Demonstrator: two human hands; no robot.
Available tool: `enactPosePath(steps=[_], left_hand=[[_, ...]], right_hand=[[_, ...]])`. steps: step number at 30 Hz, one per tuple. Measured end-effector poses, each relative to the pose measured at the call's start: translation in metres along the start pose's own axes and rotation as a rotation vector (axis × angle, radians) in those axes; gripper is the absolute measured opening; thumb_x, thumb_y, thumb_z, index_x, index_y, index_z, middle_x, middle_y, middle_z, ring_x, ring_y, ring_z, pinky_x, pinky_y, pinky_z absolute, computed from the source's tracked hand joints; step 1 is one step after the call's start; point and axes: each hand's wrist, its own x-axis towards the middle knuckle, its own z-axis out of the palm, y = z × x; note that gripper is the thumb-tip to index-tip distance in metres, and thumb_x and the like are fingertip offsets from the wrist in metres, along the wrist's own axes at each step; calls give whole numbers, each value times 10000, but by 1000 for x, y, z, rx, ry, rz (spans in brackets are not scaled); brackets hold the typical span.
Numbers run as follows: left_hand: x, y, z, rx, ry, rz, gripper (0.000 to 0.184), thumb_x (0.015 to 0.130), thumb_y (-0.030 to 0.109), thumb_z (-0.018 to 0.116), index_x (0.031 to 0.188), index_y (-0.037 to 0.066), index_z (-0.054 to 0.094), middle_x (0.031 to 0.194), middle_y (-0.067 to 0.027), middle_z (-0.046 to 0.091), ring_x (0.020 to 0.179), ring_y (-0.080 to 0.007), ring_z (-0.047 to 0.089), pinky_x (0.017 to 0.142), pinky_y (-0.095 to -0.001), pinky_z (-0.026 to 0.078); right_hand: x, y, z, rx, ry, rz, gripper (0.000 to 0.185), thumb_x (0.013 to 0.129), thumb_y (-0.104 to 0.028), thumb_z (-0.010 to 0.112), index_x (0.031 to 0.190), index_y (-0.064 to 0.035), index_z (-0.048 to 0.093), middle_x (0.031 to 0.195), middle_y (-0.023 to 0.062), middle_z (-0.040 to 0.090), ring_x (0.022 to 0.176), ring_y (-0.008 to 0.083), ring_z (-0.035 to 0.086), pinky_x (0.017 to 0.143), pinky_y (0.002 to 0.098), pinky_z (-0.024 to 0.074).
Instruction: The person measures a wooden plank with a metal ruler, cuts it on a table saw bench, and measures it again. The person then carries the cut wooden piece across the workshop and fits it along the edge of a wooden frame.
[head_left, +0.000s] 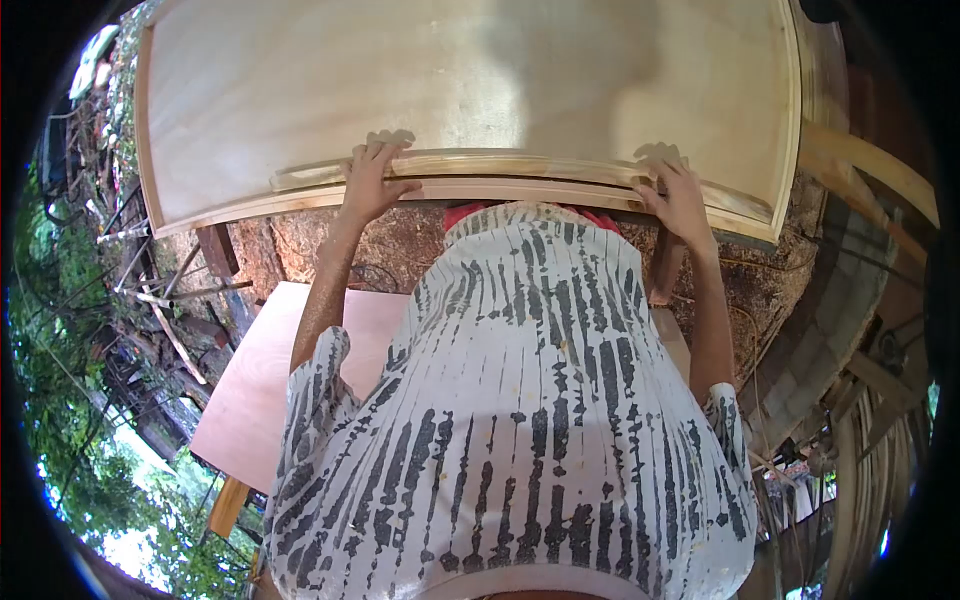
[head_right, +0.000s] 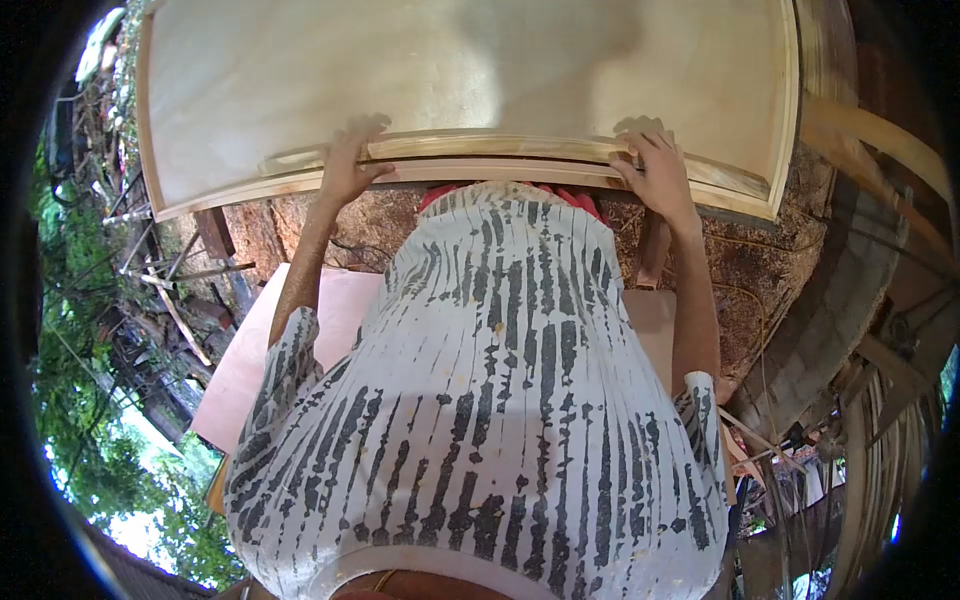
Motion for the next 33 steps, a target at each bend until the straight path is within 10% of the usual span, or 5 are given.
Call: enactPosePath(steps=[33], left_hand=[[8, 10, 13, -70, -6, -11, 387, 858, 335, 778, 1187, 168, 661, 1182, -38, 660, 1180, -307, 542, 1009, -516, 310]], right_hand=[[-7, 29, 22, -70, 114, -119, 406, 868, -266, 745, 1217, -76, 661, 1219, 141, 659, 1185, 389, 566, 1037, 471, 429]])
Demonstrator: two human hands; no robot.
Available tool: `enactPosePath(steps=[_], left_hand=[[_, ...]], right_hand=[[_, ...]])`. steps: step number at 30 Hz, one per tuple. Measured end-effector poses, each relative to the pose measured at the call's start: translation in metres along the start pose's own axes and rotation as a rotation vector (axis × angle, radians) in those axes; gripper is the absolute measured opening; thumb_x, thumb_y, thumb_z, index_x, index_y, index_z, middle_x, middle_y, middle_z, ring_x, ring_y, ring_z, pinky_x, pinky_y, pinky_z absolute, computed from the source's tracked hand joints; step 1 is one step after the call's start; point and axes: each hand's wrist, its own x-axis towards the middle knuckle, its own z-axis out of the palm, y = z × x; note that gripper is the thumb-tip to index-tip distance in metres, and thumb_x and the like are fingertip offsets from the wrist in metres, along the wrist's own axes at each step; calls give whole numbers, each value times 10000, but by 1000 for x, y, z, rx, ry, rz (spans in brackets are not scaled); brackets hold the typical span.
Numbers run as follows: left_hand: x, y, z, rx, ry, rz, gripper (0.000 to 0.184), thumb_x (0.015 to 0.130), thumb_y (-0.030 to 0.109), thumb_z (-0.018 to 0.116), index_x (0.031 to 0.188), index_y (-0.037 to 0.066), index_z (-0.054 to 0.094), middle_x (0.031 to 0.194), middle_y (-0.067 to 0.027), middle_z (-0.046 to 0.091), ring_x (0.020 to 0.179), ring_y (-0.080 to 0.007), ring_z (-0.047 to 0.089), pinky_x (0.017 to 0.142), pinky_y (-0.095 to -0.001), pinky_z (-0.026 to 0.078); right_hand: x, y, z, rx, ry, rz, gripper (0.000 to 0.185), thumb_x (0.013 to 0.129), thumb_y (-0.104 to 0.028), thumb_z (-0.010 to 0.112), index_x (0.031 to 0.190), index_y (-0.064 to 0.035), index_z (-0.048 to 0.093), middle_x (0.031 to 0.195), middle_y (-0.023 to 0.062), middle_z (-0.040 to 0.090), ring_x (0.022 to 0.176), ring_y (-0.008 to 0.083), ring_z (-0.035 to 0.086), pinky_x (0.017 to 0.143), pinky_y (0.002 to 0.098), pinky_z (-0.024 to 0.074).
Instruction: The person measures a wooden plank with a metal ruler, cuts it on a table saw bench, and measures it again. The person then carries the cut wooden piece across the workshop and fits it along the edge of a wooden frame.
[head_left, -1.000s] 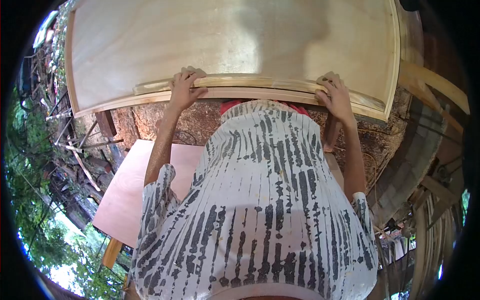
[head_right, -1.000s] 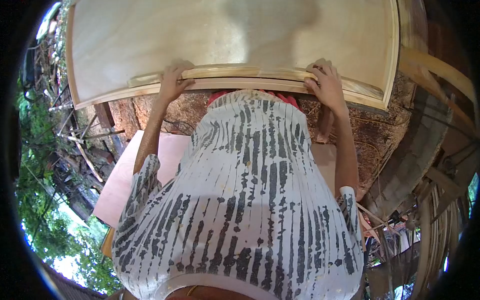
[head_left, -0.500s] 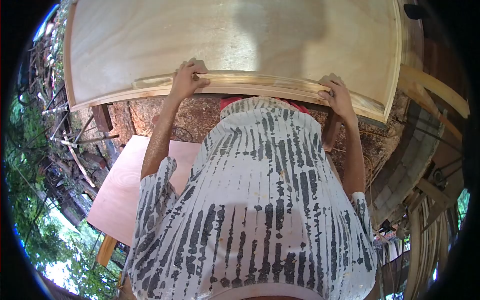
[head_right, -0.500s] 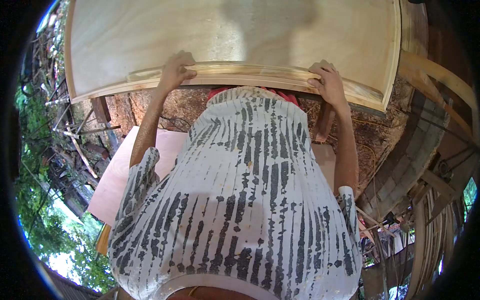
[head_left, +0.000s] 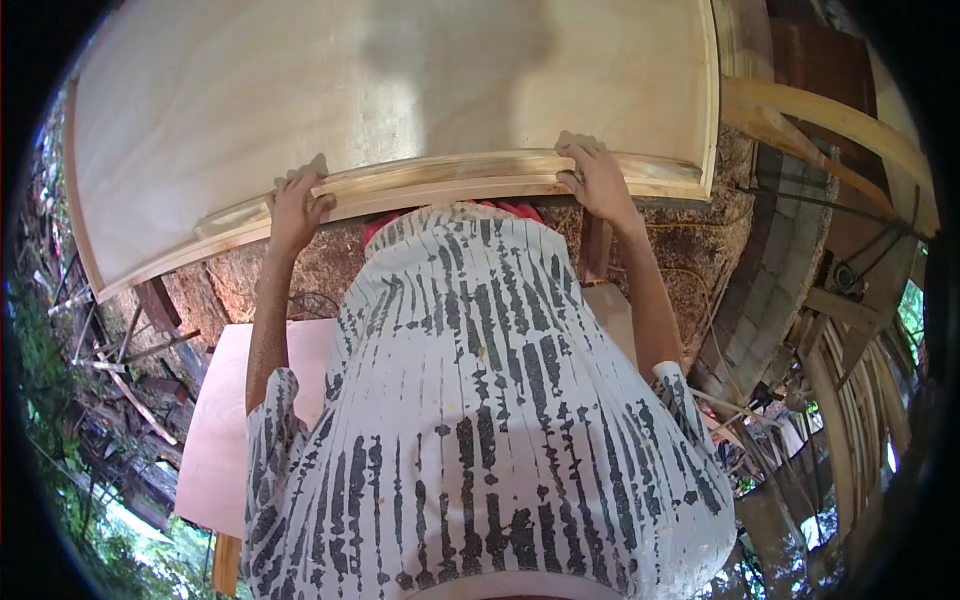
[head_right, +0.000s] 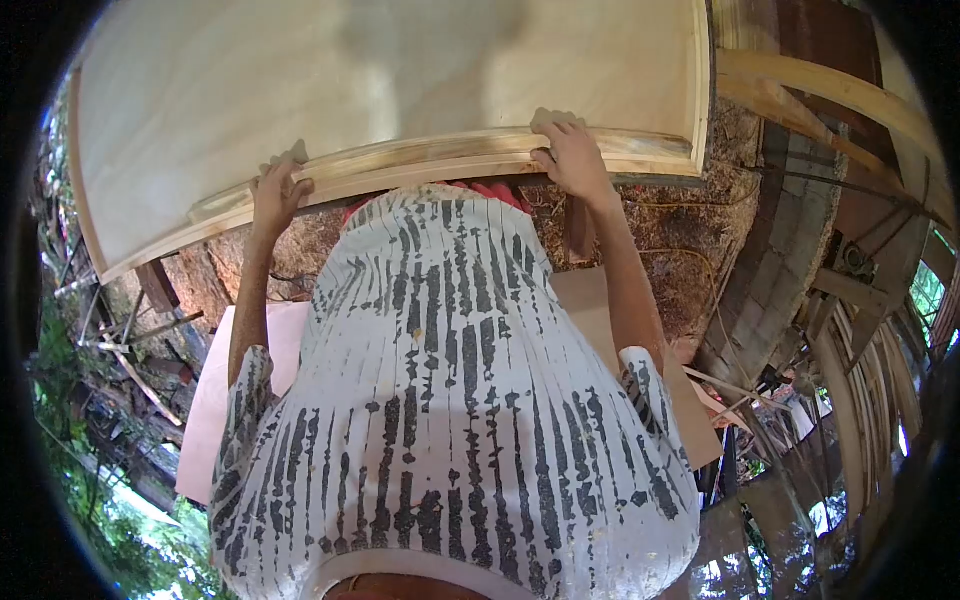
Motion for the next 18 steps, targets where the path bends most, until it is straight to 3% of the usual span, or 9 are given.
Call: enactPosePath(steps=[7, 10, 12, 14, 18], left_hand=[[-8, 13, -6, 91, 131, 53, 466, 861, 403, 767, 1259, 199, 637, 1275, -7, 604, 1201, -289, 514, 999, -546, 293], [-9, 2, 5, 78, 189, 113, 486, 868, 434, 752, 1283, 207, 640, 1220, -22, 614, 1166, -282, 529, 999, -554, 290], [-6, -7, 9, -3, 155, 57, 455, 865, 458, 748, 1232, 197, 683, 1159, -17, 631, 1129, -266, 553, 999, -550, 289], [-5, -9, 11, 16, 107, -56, 411, 843, 441, 776, 1162, 189, 723, 1117, -12, 653, 1105, -256, 575, 982, -533, 293], [-1, -8, 8, -11, 30, -133, 380, 819, 415, 806, 1113, 182, 742, 1100, -4, 662, 1086, -253, 580, 956, -515, 298]], right_hand=[[5, -10, -22, 21, 62, 112, 293, 920, -277, 700, 1160, -110, 705, 1176, 120, 664, 1135, 364, 573, 984, 476, 442], [1, 21, -7, -100, 61, 62, 279, 929, -290, 690, 1153, -127, 722, 1166, 111, 670, 1135, 345, 578, 975, 466, 446], [5, 27, -8, -102, 57, 26, 295, 913, -304, 707, 1157, -139, 726, 1170, 103, 672, 1138, 338, 579, 966, 462, 449], [7, 30, -13, 10, -146, 103, 314, 886, -335, 735, 1140, -150, 737, 1132, 95, 679, 1136, 336, 579, 973, 462, 437], [4, 27, -9, -4, -47, 8, 350, 850, -373, 766, 1127, -159, 747, 1063, 90, 682, 1135, 326, 580, 985, 476, 416]])
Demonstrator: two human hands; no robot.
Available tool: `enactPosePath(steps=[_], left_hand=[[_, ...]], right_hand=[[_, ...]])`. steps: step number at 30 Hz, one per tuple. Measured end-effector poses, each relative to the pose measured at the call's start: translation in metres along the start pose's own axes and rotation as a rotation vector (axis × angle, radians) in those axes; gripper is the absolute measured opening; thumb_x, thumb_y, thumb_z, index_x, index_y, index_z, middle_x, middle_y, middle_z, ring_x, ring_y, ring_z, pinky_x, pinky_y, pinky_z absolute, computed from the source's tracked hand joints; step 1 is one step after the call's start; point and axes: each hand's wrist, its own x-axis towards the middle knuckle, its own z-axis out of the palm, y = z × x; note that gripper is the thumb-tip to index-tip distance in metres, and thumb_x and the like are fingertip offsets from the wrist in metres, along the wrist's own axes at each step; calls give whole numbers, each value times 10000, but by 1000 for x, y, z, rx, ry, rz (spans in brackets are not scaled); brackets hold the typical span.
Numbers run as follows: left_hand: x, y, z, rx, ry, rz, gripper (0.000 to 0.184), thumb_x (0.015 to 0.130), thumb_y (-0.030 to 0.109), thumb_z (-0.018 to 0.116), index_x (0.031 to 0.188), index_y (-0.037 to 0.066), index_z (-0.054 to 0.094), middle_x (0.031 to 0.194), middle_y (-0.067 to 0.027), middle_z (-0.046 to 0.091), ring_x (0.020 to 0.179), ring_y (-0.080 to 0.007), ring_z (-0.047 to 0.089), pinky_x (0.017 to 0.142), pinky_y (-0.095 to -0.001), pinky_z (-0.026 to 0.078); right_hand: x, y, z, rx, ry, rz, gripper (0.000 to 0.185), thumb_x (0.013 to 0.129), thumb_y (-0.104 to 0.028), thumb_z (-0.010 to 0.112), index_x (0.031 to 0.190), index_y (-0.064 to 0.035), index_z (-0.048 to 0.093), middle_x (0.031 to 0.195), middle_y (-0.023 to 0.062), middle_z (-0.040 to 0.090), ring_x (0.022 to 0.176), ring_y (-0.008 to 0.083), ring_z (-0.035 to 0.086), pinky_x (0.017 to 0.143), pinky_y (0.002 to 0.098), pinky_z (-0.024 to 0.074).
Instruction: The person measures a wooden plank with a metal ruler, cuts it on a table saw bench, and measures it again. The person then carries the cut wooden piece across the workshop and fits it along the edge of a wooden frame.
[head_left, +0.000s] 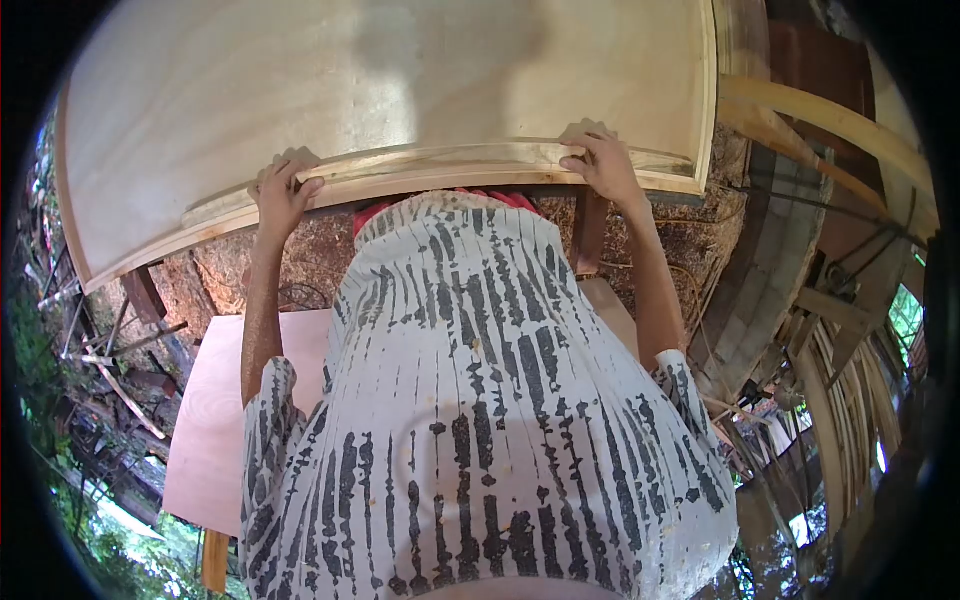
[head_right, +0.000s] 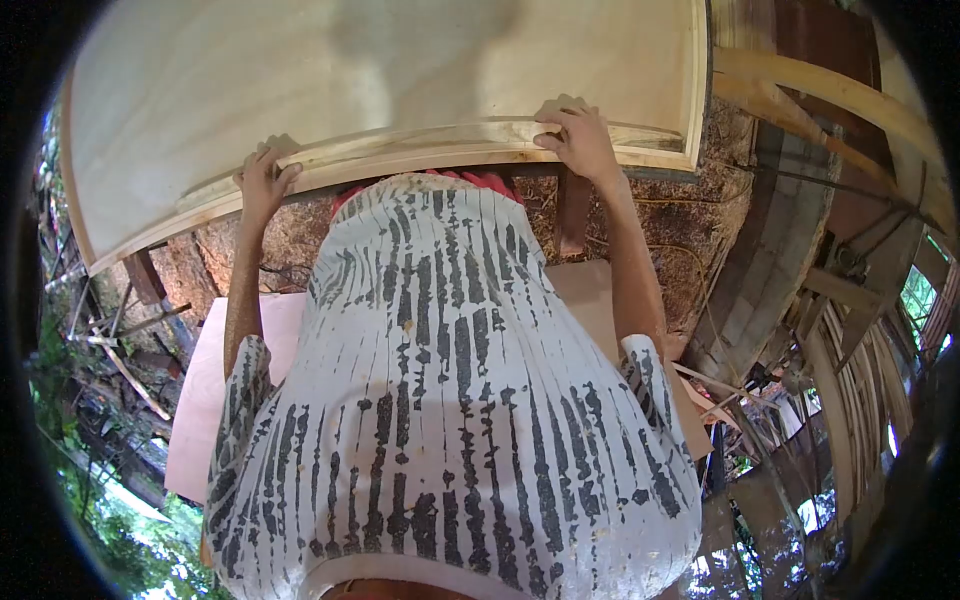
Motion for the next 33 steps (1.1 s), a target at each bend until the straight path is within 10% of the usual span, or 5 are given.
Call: enactPosePath(steps=[12, 19, 33], left_hand=[[-1, 6, -1, 56, 75, 62, 438, 792, 425, 824, 1143, 183, 723, 1141, -20, 660, 1125, -290, 572, 990, -540, 289], [5, -20, 22, 11, 95, 131, 530, 824, 501, 783, 1235, 185, 674, 1425, -104, 597, 1321, -361, 506, 1051, -589, 331], [14, -11, 18, -181, 18, 95, 540, 804, 361, 829, 1220, 47, 690, 1246, -176, 630, 1160, -371, 556, 1039, -573, 328]], right_hand=[[11, -18, -2, -69, -14, 100, 417, 814, -477, 782, 1033, -128, 715, 1048, 84, 658, 1077, 318, 583, 936, 483, 406], [4, -7, 11, -160, 64, 59, 438, 801, -502, 783, 1034, -143, 690, 1117, 84, 634, 1111, 329, 564, 957, 516, 382], [-19, 37, -5, 38, 150, 116, 255, 861, -368, 738, 984, -145, 730, 1066, 74, 676, 1073, 303, 613, 948, 438, 436]])
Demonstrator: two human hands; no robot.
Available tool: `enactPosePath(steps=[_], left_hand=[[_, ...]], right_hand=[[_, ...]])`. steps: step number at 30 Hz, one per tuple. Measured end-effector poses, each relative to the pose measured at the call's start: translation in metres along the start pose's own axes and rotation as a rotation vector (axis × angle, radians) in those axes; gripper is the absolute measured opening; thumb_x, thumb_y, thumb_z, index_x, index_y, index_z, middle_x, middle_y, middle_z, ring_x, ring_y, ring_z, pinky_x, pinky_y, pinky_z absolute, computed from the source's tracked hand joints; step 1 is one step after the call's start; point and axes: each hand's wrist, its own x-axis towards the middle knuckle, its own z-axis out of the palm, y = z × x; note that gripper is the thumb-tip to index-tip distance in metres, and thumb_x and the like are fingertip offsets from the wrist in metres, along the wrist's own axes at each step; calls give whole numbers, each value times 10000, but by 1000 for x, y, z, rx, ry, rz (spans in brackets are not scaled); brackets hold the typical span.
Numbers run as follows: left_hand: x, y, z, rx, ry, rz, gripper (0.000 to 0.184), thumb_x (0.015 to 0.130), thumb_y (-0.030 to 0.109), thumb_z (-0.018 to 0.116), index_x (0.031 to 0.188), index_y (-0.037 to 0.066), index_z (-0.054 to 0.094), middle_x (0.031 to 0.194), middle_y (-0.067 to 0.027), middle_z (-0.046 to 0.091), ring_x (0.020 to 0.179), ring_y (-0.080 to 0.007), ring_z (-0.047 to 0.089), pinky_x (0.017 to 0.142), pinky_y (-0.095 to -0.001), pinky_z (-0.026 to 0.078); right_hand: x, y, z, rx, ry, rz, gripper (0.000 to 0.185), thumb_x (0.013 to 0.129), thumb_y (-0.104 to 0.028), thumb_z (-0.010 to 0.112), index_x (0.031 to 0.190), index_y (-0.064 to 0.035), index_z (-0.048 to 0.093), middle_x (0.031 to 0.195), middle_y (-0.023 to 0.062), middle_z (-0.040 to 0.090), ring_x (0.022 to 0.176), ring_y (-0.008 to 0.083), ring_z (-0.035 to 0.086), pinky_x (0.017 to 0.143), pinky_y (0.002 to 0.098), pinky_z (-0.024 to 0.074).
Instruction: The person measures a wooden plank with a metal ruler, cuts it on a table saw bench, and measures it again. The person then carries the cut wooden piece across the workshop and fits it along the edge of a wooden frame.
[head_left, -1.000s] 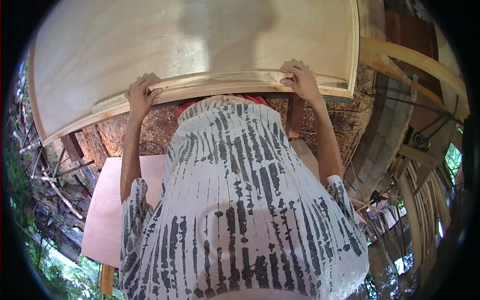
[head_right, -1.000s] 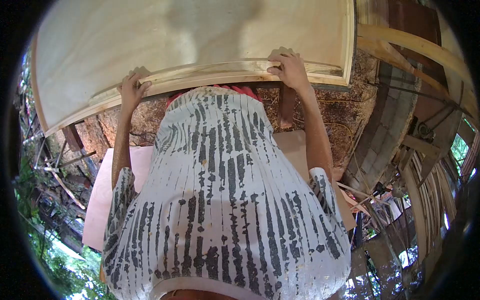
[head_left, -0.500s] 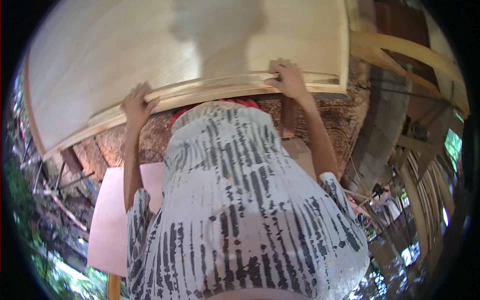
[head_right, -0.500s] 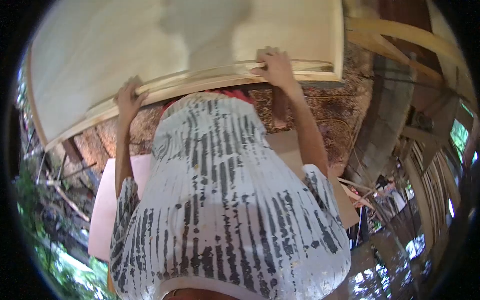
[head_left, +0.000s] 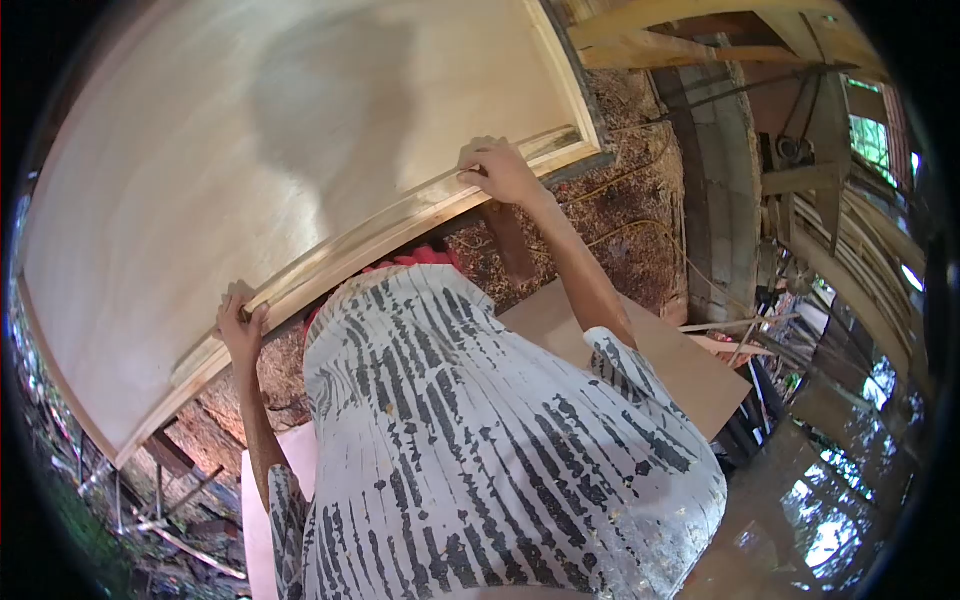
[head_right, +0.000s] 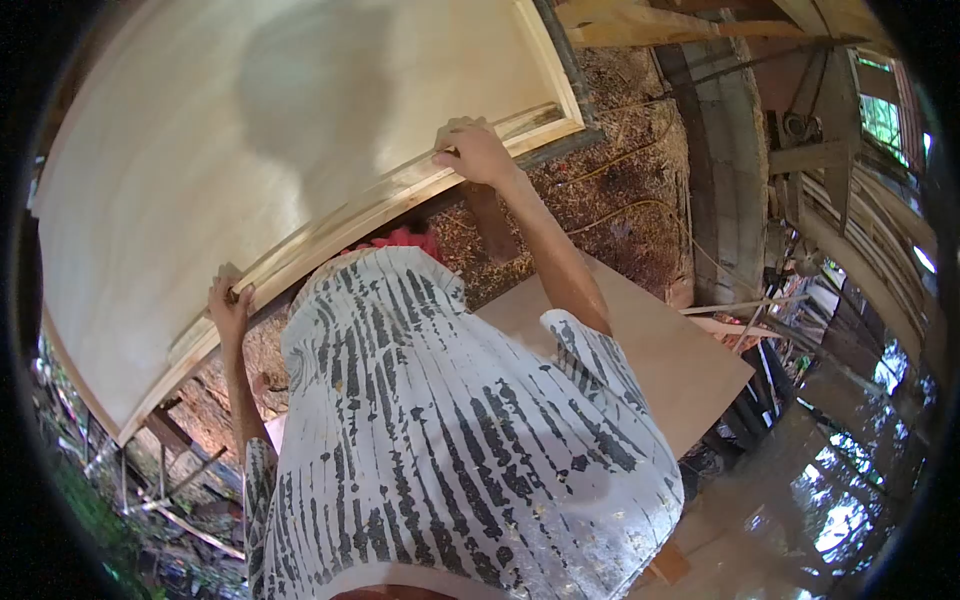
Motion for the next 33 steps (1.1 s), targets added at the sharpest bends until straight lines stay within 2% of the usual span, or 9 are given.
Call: enactPosePath(steps=[7, 9, 12, 22, 24, 26, 28, 31, 33], left_hand=[[16, -26, 28, -115, 85, -34, 470, 817, 319, 857, 1098, -24, 699, 1152, -186, 650, 1137, -326, 624, 963, -474, 497], [16, 23, 7, -357, -59, -56, 394, 829, 268, 850, 992, -43, 671, 1034, -136, 628, 952, -243, 696, 710, -357, 610], [17, 40, 11, -445, 14, -18, 327, 836, 212, 839, 913, -38, 643, 933, -94, 590, 772, -167, 682, 522, -252, 586], [24, 24, 22, -404, -17, 35, 292, 841, 175, 813, 893, -45, 627, 910, -101, 595, 722, -204, 650, 566, -331, 578], [25, 5, 27, -320, -139, -72, 287, 867, 196, 788, 882, -40, 624, 888, -113, 577, 703, -196, 645, 511, -326, 545], [30, 21, 25, -32, -56, 142, 224, 803, 211, 738, 889, 16, 666, 928, -159, 627, 918, -341, 649, 782, -463, 542], [26, 45, 22, 67, 20, 349, 302, 794, 251, 731, 1031, 65, 717, 1088, -166, 667, 1076, -376, 613, 963, -492, 485], [10, 70, 26, 193, -50, 158, 418, 905, 454, 701, 1218, 177, 675, 1342, -85, 588, 1320, -307, 487, 1118, -577, 312], [12, 76, 15, 119, -155, 163, 467, 912, 510, 687, 1233, 170, 681, 1351, -63, 587, 1326, -298, 482, 1115, -577, 317]], right_hand=[[-37, 53, -31, -231, 412, 276, 314, 899, -337, 704, 1114, -107, 718, 1230, 91, 664, 1203, 308, 590, 1001, 492, 454], [-51, 54, -41, -453, 543, 727, 489, 956, -380, 637, 1336, -73, 620, 1419, 117, 564, 1353, 331, 489, 1052, 548, 430], [-62, 85, -22, -467, 546, 889, 623, 1010, -443, 534, 1496, -56, 480, 1547, 119, 445, 1450, 350, 380, 1086, 596, 390], [-53, 73, -34, -438, 369, 1058, 659, 1044, -494, 426, 1545, -67, 423, 1590, 123, 415, 1459, 372, 369, 1115, 672, 323], [-52, 84, -35, -614, 173, 998, 589, 1024, -477, 471, 1447, -68, 514, 1479, 197, 507, 1333, 394, 479, 1034, 634, 407], [-49, 102, -39, -868, -201, 816, 464, 992, -432, 573, 1244, -60, 691, 1342, 223, 617, 1141, 390, 607, 928, 521, 505], [-47, 114, -23, -783, 419, 206, 652, 982, -543, 599, 1415, -56, 574, 1416, 236, 566, 1288, 394, 551, 1039, 494, 480], [-21, 16, -43, -214, -132, 273, 775, 959, -623, 597, 1499, -76, 502, 1582, 221, 412, 1478, 393, 361, 1223, 550, 235], [-22, 0, -38, -302, -185, 185, 773, 913, -648, 647, 1383, -36, 602, 1540, 226, 447, 1450, 414, 382, 1191, 535, 289]])
